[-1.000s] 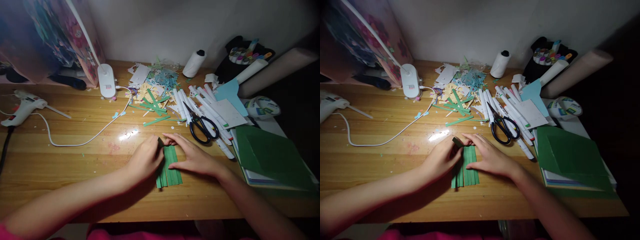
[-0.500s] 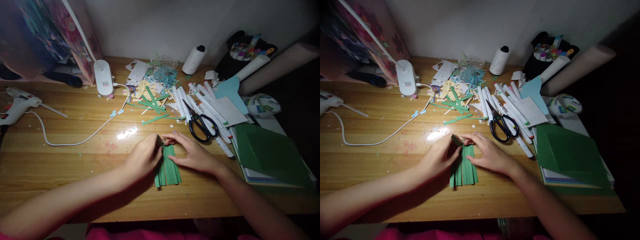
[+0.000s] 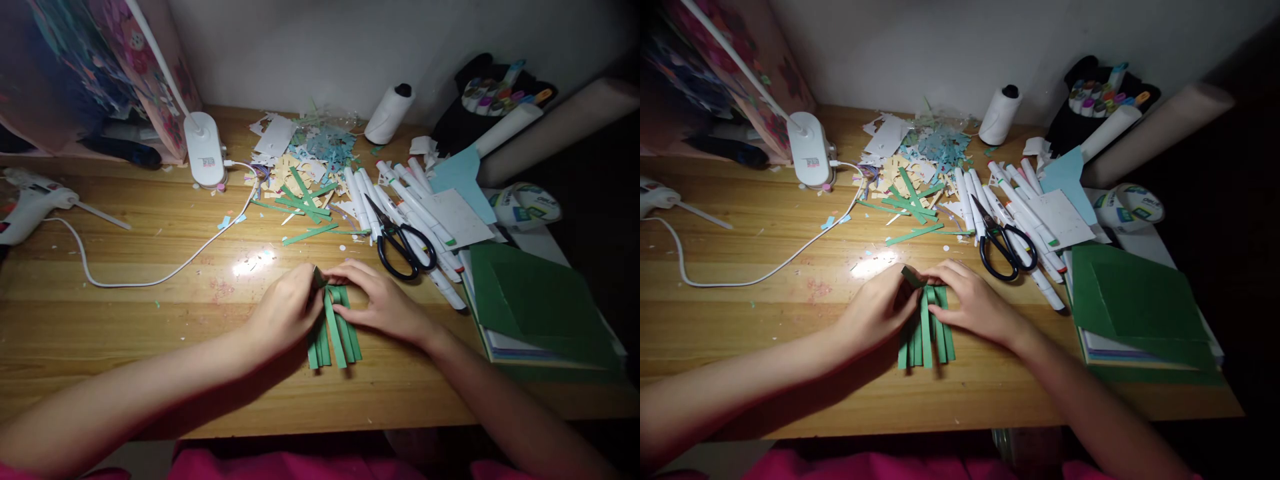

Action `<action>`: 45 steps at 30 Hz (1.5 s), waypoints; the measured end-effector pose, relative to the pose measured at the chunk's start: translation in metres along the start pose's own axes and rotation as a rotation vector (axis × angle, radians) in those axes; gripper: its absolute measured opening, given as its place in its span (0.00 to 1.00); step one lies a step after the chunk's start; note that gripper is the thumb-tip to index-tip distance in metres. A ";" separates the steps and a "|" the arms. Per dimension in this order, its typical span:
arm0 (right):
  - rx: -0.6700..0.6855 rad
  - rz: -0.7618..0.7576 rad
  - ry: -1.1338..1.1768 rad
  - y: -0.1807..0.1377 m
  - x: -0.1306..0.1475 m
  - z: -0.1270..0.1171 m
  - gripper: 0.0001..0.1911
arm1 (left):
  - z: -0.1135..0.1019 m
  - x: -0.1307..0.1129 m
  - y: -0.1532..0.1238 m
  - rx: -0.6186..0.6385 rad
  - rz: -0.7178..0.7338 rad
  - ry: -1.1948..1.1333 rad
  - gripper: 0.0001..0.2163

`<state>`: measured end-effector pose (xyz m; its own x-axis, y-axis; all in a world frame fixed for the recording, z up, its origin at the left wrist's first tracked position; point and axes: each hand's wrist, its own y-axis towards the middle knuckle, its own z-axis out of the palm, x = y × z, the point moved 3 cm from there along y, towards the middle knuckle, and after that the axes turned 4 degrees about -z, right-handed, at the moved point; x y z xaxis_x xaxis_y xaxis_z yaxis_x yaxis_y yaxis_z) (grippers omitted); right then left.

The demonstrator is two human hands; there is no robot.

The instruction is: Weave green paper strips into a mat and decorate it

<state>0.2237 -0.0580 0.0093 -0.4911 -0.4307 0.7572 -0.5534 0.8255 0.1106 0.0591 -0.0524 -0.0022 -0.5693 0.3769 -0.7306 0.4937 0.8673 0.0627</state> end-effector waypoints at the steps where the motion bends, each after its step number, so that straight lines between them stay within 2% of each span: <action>1: -0.032 0.015 0.007 0.000 -0.001 0.001 0.17 | 0.000 0.000 0.000 -0.006 0.002 0.003 0.02; 5: -0.174 0.123 0.088 -0.001 -0.008 0.004 0.11 | 0.001 -0.001 -0.001 -0.022 -0.002 0.014 0.02; 9: -0.262 0.246 0.370 -0.001 -0.014 0.006 0.12 | 0.002 -0.003 -0.001 -0.016 0.010 0.034 0.03; 14: -0.303 0.340 0.648 -0.001 -0.020 0.002 0.13 | -0.001 -0.009 -0.002 0.001 0.068 0.034 0.05; 19: -0.281 0.312 0.786 -0.001 -0.020 0.002 0.12 | -0.001 -0.007 0.001 -0.008 0.041 0.018 0.06; 26: -0.251 0.332 0.495 -0.002 -0.013 -0.001 0.09 | 0.003 0.002 0.005 -0.011 0.009 0.046 0.04; 32: -0.211 0.396 0.449 -0.005 -0.011 -0.010 0.09 | 0.002 0.001 0.006 0.030 0.014 0.084 0.03; 39: -0.183 0.342 0.163 -0.007 -0.012 -0.004 0.03 | 0.003 0.000 0.012 0.038 0.031 0.111 0.04; 45: -0.145 0.254 0.034 -0.006 -0.005 -0.006 0.04 | 0.002 0.001 0.013 0.035 0.043 0.116 0.05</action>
<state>0.2338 -0.0585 0.0090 -0.5773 -0.1928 0.7934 -0.3127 0.9498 0.0033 0.0667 -0.0416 -0.0034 -0.6185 0.4502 -0.6440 0.5405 0.8387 0.0673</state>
